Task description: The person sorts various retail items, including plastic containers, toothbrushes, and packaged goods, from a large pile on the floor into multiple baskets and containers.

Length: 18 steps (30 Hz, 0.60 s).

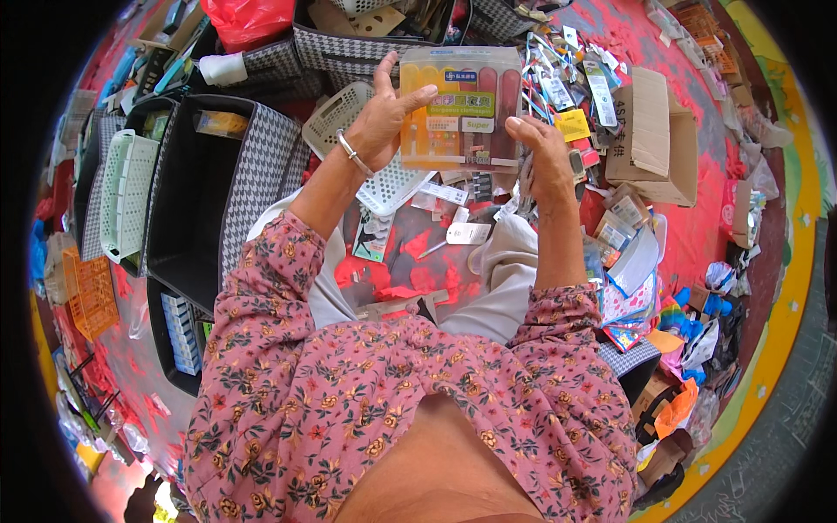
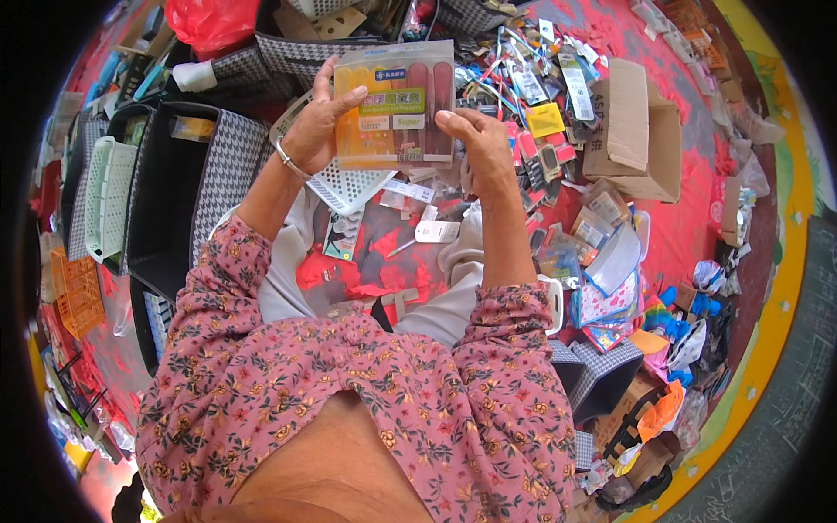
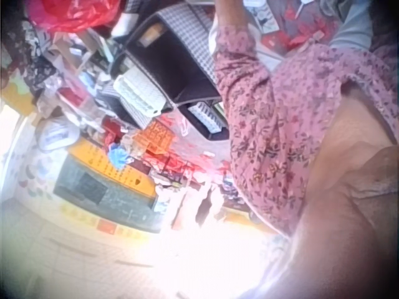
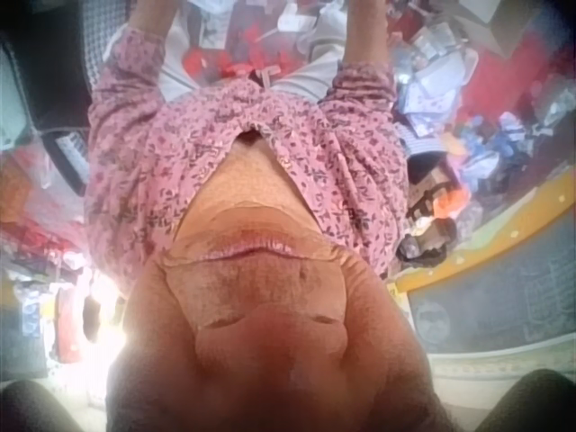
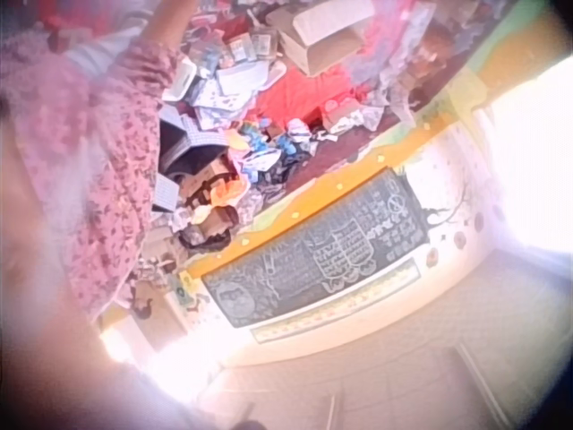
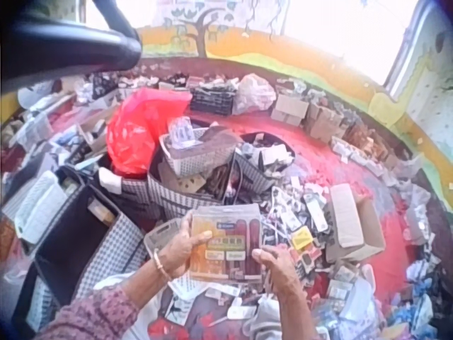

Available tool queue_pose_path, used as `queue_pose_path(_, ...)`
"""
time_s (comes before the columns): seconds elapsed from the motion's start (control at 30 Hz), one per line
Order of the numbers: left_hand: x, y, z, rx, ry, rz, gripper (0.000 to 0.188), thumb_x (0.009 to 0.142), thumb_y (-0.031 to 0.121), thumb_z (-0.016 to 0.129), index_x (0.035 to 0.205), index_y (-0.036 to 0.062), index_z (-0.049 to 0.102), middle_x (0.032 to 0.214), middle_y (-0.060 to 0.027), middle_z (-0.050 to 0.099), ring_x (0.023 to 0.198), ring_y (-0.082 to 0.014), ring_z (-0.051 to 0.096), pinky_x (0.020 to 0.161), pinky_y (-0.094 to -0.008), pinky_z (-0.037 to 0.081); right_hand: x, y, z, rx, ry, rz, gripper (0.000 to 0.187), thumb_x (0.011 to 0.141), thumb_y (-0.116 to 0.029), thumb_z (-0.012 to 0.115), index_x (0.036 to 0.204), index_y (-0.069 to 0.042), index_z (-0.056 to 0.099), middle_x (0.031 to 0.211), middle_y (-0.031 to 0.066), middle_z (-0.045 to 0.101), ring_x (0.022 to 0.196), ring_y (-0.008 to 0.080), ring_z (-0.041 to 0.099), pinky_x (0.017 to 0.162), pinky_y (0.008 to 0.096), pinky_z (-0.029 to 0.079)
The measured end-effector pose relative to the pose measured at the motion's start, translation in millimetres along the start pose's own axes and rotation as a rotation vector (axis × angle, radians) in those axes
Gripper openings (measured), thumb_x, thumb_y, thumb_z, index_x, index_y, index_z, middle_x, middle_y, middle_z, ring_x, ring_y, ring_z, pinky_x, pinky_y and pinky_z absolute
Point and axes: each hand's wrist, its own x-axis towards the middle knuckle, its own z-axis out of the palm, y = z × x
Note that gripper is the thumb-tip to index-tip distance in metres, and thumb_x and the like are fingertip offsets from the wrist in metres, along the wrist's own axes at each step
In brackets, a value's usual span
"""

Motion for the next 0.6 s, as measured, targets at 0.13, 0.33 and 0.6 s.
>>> queue_pose_path(0.13,4,2,-7,0.081,-0.130,0.092,0.091,0.075,0.014,0.067,0.135,0.0156,-0.002,0.119,-0.0162,0.043,0.107,-0.0228,0.048,0.090,-0.0349,0.041,-2,-5,2,-0.132,-0.035,-0.100,0.038,0.072,-0.031,0.060,0.085,0.004,0.061,0.075,0.0032,0.056,0.071,0.0097,0.049,0.066,0.0228,0.039)
queue_pose_path(0.33,1,6,3,0.194,-0.126,0.163,0.080,0.076,0.019,0.066,0.133,0.0159,0.010,0.121,-0.0115,0.041,0.112,-0.0215,0.042,0.094,-0.0344,0.037,-1,-7,0,-0.044,-0.023,-0.089,0.035,0.073,-0.030,0.057,0.081,0.004,0.060,0.074,0.0029,0.056,0.070,0.0093,0.049,0.065,0.0226,0.038)
queue_pose_path(0.6,12,-3,-8,0.169,-0.068,0.100,0.074,0.073,0.015,0.069,0.123,0.0084,0.016,0.111,-0.0141,0.046,0.103,-0.0222,0.050,0.085,-0.0332,0.045,-4,-10,-3,-0.162,-0.005,-0.152,0.035,0.076,-0.033,0.056,0.076,0.002,0.059,0.074,0.0023,0.056,0.069,0.0091,0.049,0.065,0.0230,0.039)
